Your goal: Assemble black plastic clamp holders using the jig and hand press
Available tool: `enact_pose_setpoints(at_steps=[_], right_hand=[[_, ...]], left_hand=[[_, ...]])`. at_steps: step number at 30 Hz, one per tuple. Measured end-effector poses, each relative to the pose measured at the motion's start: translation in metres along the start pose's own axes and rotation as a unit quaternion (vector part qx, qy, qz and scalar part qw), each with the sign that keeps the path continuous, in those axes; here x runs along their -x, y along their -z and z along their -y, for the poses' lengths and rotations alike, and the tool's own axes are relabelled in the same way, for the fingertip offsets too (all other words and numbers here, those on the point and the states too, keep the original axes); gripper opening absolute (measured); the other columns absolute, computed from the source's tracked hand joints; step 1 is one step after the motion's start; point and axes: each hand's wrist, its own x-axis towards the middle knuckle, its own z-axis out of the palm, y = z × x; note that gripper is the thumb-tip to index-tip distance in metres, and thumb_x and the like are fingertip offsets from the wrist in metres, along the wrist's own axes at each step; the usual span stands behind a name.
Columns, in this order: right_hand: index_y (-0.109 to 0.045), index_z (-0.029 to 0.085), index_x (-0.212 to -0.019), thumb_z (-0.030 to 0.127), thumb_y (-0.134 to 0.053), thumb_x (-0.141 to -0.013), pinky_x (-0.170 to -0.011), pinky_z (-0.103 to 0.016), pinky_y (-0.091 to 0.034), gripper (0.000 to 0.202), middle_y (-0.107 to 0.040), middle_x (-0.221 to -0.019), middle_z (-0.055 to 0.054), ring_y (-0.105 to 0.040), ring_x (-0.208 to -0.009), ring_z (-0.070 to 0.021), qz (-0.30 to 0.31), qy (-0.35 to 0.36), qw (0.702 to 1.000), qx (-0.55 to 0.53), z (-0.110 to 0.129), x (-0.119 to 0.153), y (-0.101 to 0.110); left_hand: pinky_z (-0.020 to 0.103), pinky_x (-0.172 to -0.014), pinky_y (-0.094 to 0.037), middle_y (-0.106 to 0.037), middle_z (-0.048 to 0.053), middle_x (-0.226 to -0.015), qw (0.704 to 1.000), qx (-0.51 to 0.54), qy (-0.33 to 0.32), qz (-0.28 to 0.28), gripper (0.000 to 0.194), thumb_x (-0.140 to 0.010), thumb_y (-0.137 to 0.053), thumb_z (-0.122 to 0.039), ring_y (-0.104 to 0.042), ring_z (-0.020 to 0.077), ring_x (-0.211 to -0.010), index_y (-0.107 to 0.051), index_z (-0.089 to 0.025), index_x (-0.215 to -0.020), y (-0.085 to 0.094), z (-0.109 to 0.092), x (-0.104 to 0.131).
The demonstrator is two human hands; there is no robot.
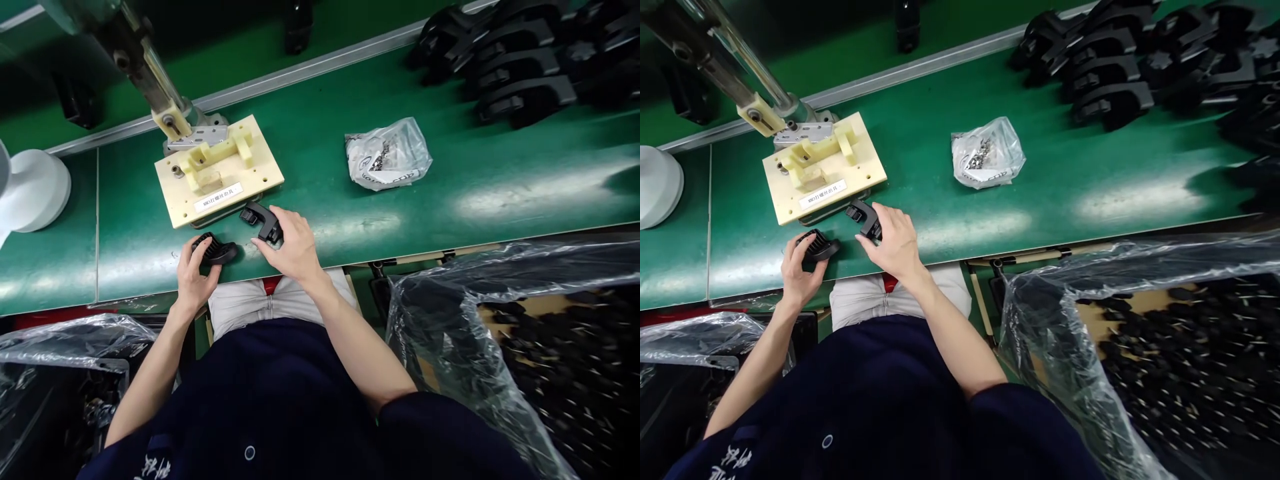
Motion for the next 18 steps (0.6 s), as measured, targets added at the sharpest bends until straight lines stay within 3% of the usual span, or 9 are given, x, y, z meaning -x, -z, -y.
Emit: enact_pose_setpoints(at_steps=[5,14,18], right_hand=[[-0.037,0.015,-0.14,0.05,-0.067,-0.08,-0.095,-0.044,-0.053,0.076,-0.063,-0.117,-0.013,-0.062,-0.108,-0.0257,-0.056,-0.08,0.992,-0.075,-0.002,0.009,0.019],[-0.031,0.015,-0.141,0.047,-0.065,-0.085,-0.101,-0.048,-0.05,0.073,-0.06,-0.121,-0.016,-0.059,-0.113,-0.0268,-0.2,-0.01,0.978,-0.054,-0.009,0.011,0.042],[-0.032,0.014,-0.142,0.044,-0.064,-0.086,-0.1,-0.044,-0.051,0.072,-0.062,-0.12,-0.016,-0.06,-0.112,-0.0253,-0.151,0.004,0.989,-0.006,-0.01,0.012,0.043]], left_hand=[[0.043,-0.092,-0.052,-0.059,0.015,-0.116,1.0,0.0,0.011,-0.014,0.054,-0.083,-0.059,-0.019,-0.06,0.0256,-0.108,-0.046,-0.019,-0.136,0.001,-0.001,0.001],[0.047,-0.104,-0.047,-0.049,0.018,-0.137,0.999,-0.003,-0.046,-0.016,0.073,-0.084,-0.059,-0.012,-0.051,0.0282,-0.129,-0.029,-0.023,-0.15,-0.002,0.001,0.003],[0.048,-0.103,-0.048,-0.051,0.019,-0.138,0.998,-0.007,-0.049,-0.028,0.082,-0.078,-0.067,-0.01,-0.053,0.0304,-0.128,-0.031,-0.024,-0.15,0.0,-0.006,0.006]])
